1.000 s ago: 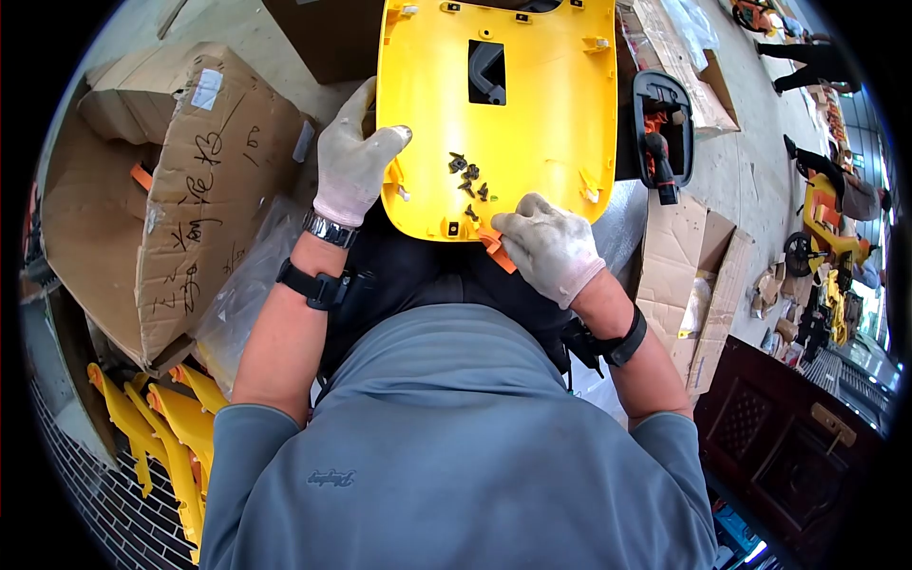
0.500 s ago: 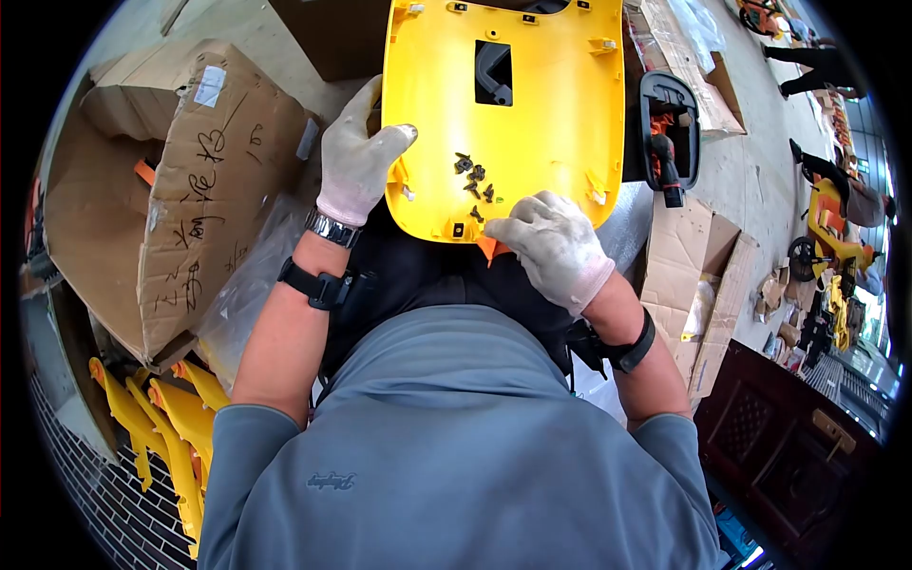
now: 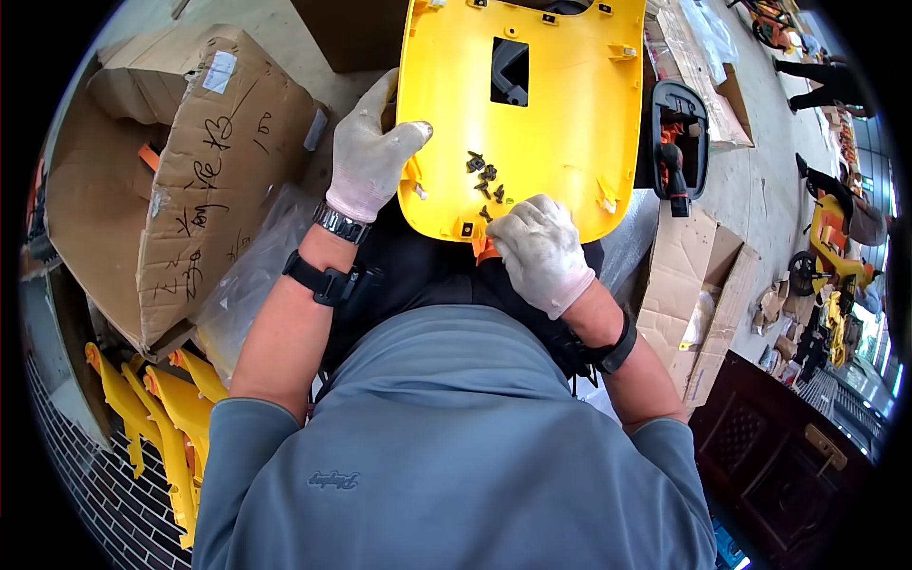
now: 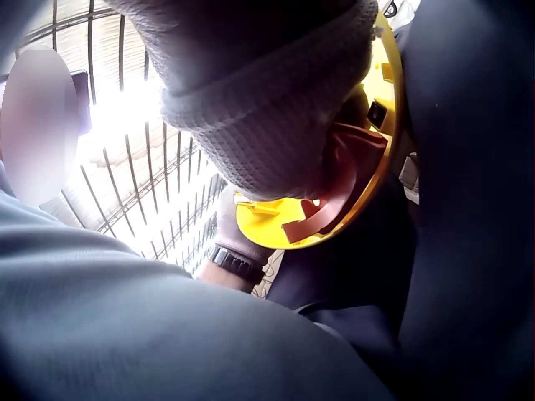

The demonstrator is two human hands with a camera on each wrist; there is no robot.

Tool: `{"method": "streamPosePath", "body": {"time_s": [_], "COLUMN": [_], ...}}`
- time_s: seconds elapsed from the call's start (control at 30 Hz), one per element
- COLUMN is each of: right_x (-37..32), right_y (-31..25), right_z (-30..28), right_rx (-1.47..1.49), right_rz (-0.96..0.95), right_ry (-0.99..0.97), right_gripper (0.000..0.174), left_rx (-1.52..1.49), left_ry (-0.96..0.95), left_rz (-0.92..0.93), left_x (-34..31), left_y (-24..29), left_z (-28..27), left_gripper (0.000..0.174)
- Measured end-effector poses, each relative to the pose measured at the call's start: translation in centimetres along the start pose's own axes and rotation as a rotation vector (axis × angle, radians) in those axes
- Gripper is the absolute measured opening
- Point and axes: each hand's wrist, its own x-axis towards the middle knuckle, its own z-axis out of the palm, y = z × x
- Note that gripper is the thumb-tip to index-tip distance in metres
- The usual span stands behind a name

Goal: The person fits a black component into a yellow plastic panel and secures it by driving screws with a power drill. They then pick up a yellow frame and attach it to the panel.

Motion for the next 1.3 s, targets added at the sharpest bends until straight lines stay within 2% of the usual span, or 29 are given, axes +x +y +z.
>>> {"method": "streamPosePath", "body": {"time_s": [0.37, 0.43, 0.53, 0.63, 0.73, 0.83, 1.13, 1.3], "right_x": [-0.5, -0.4, -0.6, -1.0, -1.0, -0.8, 0.0, -0.3], "right_y": [0.5, 0.6, 1.0, 1.3, 1.2, 1.1, 0.6, 0.7], "right_z": [0.9, 1.0, 1.0, 1.1, 0.8, 0.8, 1.0, 1.0], "right_rx": [-0.011, 0.027, 0.052, 0.063, 0.044, 0.028, -0.043, -0.044], "right_rz": [0.039, 0.043, 0.026, 0.014, -0.008, -0.012, 0.128, 0.113], "right_ry": [0.108, 0.133, 0.099, 0.151, 0.147, 0.166, 0.038, 0.082], "right_gripper": [0.01, 0.011, 0.018, 0.018, 0.01, 0.009, 0.009, 0.009], "left_rx": [0.077, 0.011, 0.027, 0.019, 0.006, -0.014, -0.028, -0.042], "left_ry": [0.028, 0.038, 0.043, 0.044, 0.041, 0.029, 0.018, 0.011], "left_rz": [-0.028, -0.002, -0.005, -0.013, -0.023, -0.029, -0.071, -0.073], "left_x": [-0.3, -0.1, -0.2, -0.1, -0.2, -0.1, -0.1, -0.1], "left_y": [0.5, 0.0, -0.4, -0.6, -0.5, -0.6, -0.3, -0.1], "left_z": [0.2, 0.3, 0.3, 0.2, 0.3, 0.2, 0.1, 0.2], "left_gripper": [0.067, 0.064, 0.062, 0.063, 0.064, 0.064, 0.068, 0.067]}}
